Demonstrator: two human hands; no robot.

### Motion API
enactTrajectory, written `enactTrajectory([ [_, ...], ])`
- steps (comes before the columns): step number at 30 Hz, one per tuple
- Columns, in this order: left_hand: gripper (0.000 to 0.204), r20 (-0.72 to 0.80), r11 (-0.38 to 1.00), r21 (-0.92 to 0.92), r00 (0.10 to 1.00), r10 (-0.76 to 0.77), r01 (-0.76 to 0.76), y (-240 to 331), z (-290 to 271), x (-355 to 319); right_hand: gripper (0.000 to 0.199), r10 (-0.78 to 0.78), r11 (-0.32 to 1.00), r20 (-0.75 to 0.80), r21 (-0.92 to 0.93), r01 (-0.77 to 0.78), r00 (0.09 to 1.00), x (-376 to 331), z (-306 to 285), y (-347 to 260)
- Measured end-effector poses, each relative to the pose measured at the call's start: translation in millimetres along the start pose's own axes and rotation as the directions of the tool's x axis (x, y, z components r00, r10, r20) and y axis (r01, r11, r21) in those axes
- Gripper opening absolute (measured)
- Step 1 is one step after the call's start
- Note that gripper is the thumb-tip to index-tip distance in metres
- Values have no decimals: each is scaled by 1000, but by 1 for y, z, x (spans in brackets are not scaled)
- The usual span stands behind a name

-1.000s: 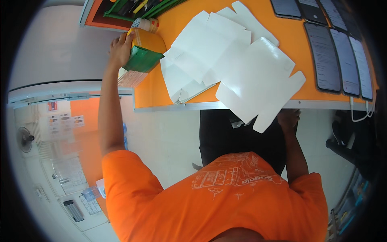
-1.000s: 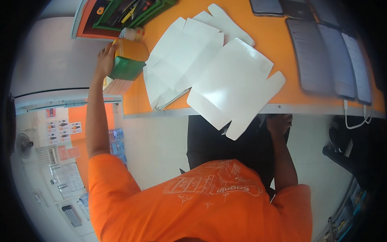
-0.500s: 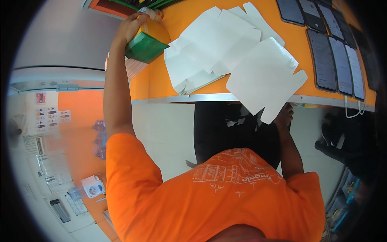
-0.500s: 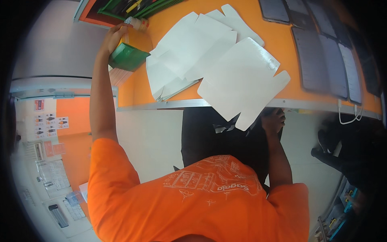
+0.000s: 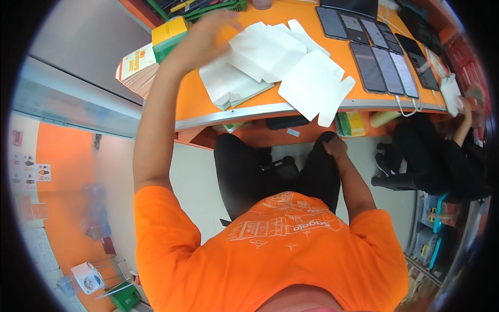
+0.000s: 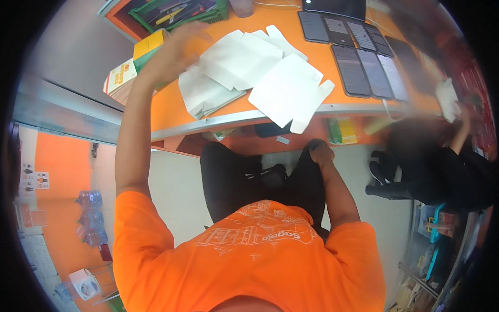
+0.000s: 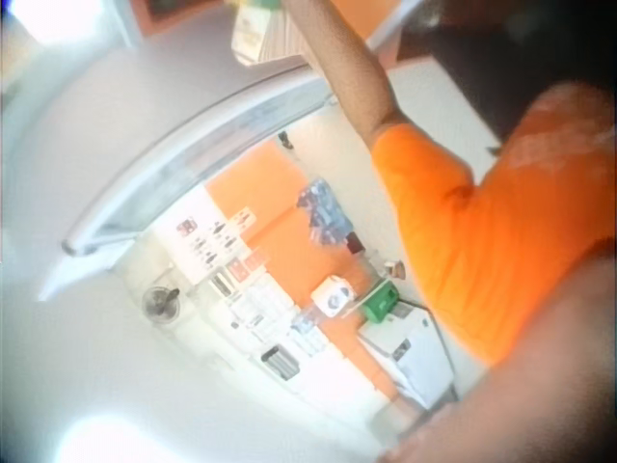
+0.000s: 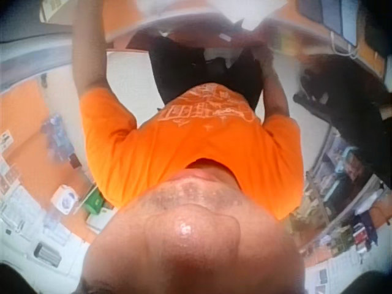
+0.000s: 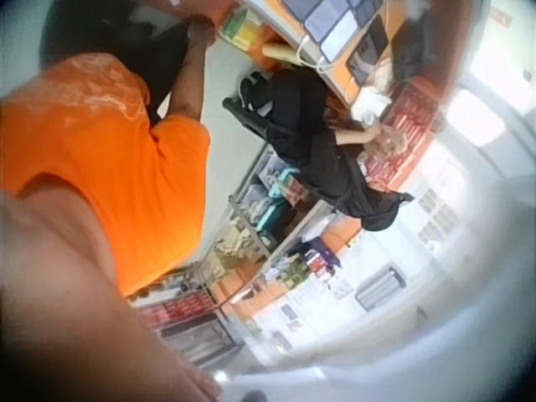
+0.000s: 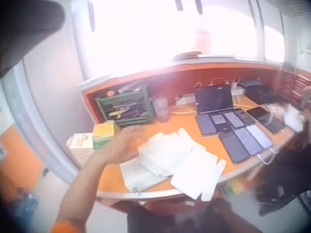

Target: The person assembles small paper boxes by folding flat sheets and inserting pre-cut inserts. They repeatedly pick up white paper sheets, fold them into box shapes, and place green and orange inserts inside. The finished boxes are stacked on the table.

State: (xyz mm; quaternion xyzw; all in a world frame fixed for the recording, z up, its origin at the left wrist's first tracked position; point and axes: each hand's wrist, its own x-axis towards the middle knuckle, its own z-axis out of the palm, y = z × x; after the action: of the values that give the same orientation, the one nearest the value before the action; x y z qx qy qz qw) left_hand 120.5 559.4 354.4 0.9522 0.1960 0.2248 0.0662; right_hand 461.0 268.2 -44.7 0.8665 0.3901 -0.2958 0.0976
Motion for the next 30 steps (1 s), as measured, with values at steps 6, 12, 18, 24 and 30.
enactTrajectory([
  [6,27,244,961,211,962,126,-179,5,44,-33,41,-739,585,239,690,425,629,-139,-122,-36],
  [12,28,-19,961,-108,966,-258,255,36,10,-32,22,-813,61,-364,722,689,454,-287,-220,-79],
  [18,27,42,830,-391,909,-415,397,88,-18,-42,29,-496,154,-857,68,986,137,-292,-268,-150],
  [24,27,167,683,-609,907,-387,403,94,-17,-61,30,-603,233,-792,-288,929,-94,-264,-282,-211],
  [30,18,-50,485,-850,887,-459,203,76,0,-104,17,-597,297,-775,26,955,207,-258,-282,-207],
])
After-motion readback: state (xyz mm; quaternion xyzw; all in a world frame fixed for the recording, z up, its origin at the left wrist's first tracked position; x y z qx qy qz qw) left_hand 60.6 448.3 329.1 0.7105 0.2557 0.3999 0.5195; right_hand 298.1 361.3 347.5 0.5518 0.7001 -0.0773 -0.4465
